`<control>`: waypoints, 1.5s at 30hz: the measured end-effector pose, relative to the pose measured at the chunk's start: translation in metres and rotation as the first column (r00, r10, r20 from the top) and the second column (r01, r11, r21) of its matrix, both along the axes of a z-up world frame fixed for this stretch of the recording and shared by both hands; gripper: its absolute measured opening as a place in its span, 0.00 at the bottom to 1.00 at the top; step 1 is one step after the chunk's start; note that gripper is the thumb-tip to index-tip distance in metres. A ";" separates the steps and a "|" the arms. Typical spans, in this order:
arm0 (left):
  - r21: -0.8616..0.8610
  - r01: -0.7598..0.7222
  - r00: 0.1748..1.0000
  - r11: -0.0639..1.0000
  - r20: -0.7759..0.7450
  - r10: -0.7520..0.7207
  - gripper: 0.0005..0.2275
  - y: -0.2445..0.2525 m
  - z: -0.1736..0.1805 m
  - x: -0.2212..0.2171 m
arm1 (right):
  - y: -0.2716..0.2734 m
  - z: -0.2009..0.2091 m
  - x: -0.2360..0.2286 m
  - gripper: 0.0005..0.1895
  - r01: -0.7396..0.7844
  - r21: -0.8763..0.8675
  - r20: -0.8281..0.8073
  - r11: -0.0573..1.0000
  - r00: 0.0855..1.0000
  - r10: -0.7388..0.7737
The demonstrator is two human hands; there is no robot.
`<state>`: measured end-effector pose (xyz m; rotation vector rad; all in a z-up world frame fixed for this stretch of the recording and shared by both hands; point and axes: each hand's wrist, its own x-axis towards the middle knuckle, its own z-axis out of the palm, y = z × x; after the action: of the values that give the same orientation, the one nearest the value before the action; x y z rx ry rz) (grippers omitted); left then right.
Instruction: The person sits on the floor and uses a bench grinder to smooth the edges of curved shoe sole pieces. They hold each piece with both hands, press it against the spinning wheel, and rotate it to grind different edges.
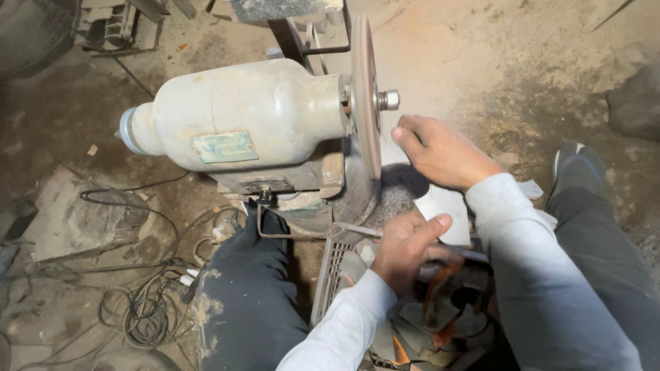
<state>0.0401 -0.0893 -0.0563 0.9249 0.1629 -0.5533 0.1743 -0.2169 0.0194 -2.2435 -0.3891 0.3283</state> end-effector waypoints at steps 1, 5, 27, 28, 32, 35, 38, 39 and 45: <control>0.152 0.041 0.997 0.987 0.055 -0.050 0.12 0.000 -0.004 -0.010 | -0.005 0.000 -0.008 0.21 -0.061 0.032 0.000 0.998 0.998 0.061; 0.434 0.028 0.952 0.900 0.262 -0.156 0.09 0.001 -0.011 -0.054 | -0.041 0.005 -0.046 0.22 -0.208 0.023 -0.274 0.978 0.939 0.206; 0.761 -0.478 0.763 0.439 0.607 -0.222 0.11 0.016 0.047 -0.048 | -0.075 0.059 -0.075 0.13 -0.203 0.112 -0.197 0.973 0.955 0.222; 0.756 -0.480 0.755 0.445 0.615 -0.229 0.12 0.016 0.046 -0.047 | -0.076 0.058 -0.075 0.14 -0.190 0.094 -0.185 0.977 0.961 0.205; 0.791 -0.381 0.829 0.478 0.522 -0.202 0.22 0.012 0.044 -0.048 | -0.076 0.053 -0.076 0.19 -0.057 -0.008 -0.268 0.998 0.962 0.053; 0.815 -0.384 0.804 0.434 0.526 -0.278 0.34 0.000 0.037 -0.045 | -0.064 0.043 -0.075 0.18 -0.007 -0.087 -0.022 0.996 1.000 0.005; 0.811 -0.357 0.807 0.463 0.518 -0.285 0.34 -0.011 0.024 -0.036 | -0.048 0.031 -0.073 0.25 0.065 -0.154 0.020 0.986 0.998 -0.063; 0.808 -0.327 0.826 0.490 0.496 -0.266 0.33 -0.013 0.018 -0.035 | -0.049 0.028 -0.073 0.25 0.053 -0.145 -0.047 0.988 0.997 -0.061; 0.179 -0.030 0.997 0.983 0.082 0.015 0.31 -0.024 -0.030 -0.029 | -0.057 0.013 -0.065 0.26 -0.009 0.044 -0.162 0.999 0.987 0.017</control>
<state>0.0106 -0.1131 -0.0858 1.1186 0.1526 -0.4853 0.1088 -0.2737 0.0324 -2.1546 -0.3213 0.5015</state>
